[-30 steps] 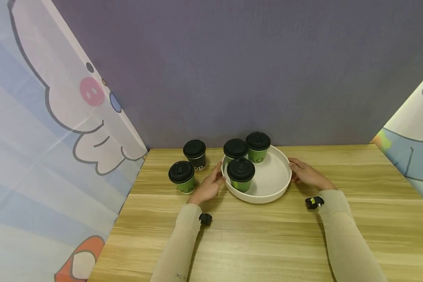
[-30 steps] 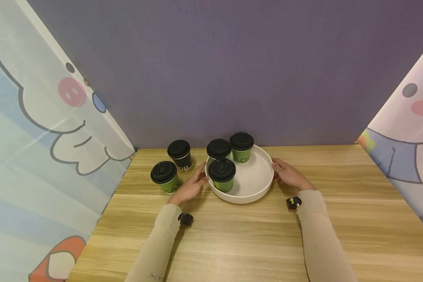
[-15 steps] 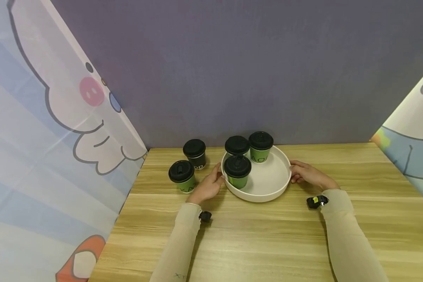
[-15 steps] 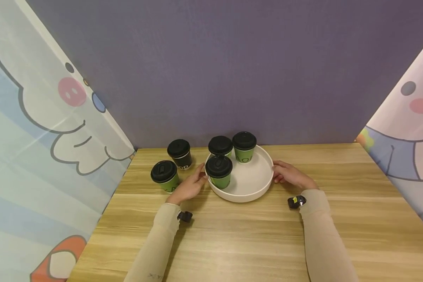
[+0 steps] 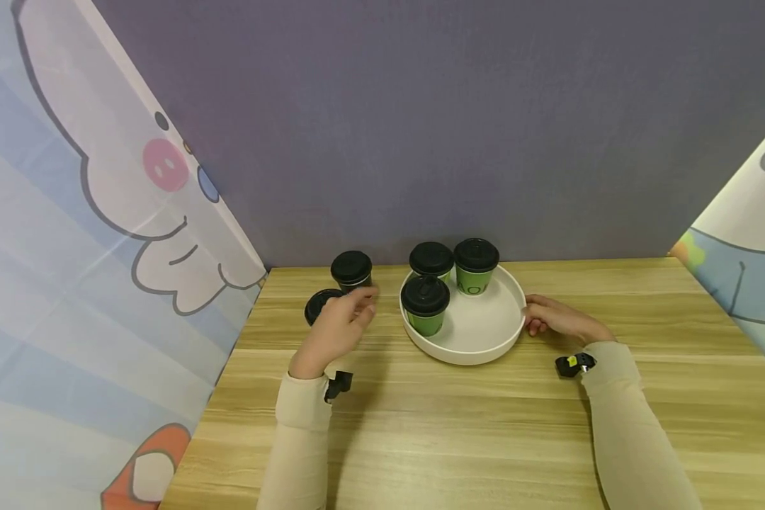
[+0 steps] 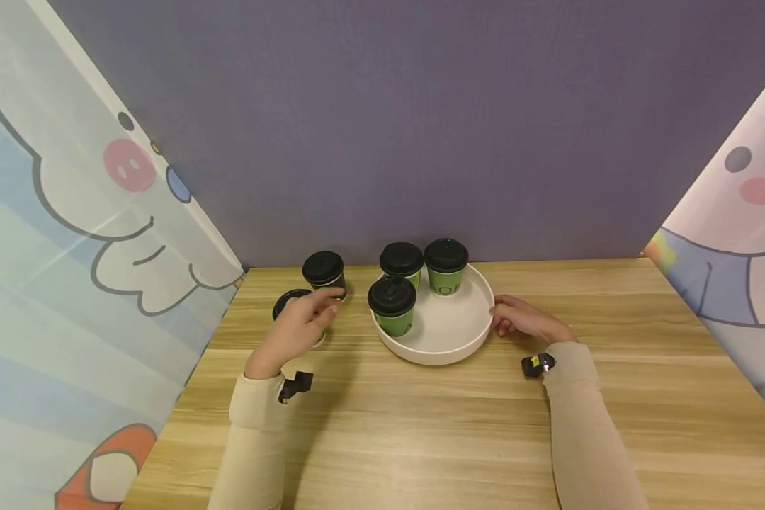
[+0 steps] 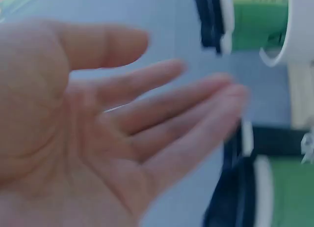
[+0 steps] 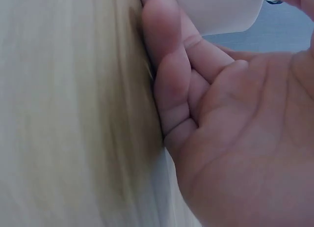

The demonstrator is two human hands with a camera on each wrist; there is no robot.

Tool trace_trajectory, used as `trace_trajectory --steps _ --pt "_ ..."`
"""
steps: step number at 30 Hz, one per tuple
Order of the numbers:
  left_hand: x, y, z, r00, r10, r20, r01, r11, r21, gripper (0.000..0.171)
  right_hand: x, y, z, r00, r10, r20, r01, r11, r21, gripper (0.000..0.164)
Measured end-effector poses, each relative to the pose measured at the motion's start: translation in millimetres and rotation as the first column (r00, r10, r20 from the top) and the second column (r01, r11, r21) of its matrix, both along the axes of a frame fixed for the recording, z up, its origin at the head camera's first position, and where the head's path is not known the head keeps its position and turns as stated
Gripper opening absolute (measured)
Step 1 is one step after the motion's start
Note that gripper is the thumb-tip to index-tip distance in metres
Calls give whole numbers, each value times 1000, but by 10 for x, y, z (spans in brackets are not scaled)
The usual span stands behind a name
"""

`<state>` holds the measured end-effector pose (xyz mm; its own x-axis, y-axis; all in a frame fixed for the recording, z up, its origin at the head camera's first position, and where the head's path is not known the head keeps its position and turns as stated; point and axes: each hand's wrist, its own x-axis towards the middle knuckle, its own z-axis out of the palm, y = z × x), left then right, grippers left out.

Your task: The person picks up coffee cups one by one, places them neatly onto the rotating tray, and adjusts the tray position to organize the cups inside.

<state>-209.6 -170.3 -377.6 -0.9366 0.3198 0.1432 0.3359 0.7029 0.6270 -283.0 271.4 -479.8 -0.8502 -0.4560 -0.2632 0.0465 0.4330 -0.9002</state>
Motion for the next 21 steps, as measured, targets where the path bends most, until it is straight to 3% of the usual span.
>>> trace_trajectory --steps 4,8,16,21 --pt "-12 -155 49 981 102 -167 -88 992 89 36 21 7 7 1000 18 21 -18 1000 -3 51" --pt "-51 -323 21 963 175 -206 -166 984 58 44 43 15 24 999 42 25 -43 999 2 53" --pt "-124 -559 -95 978 206 -11 -206 971 -124 74 40 58 0 992 117 38 -115 992 -51 50" --pt "-148 -611 -153 972 214 93 -199 968 -152 85 29 74 -5 987 158 29 -157 987 -25 47"
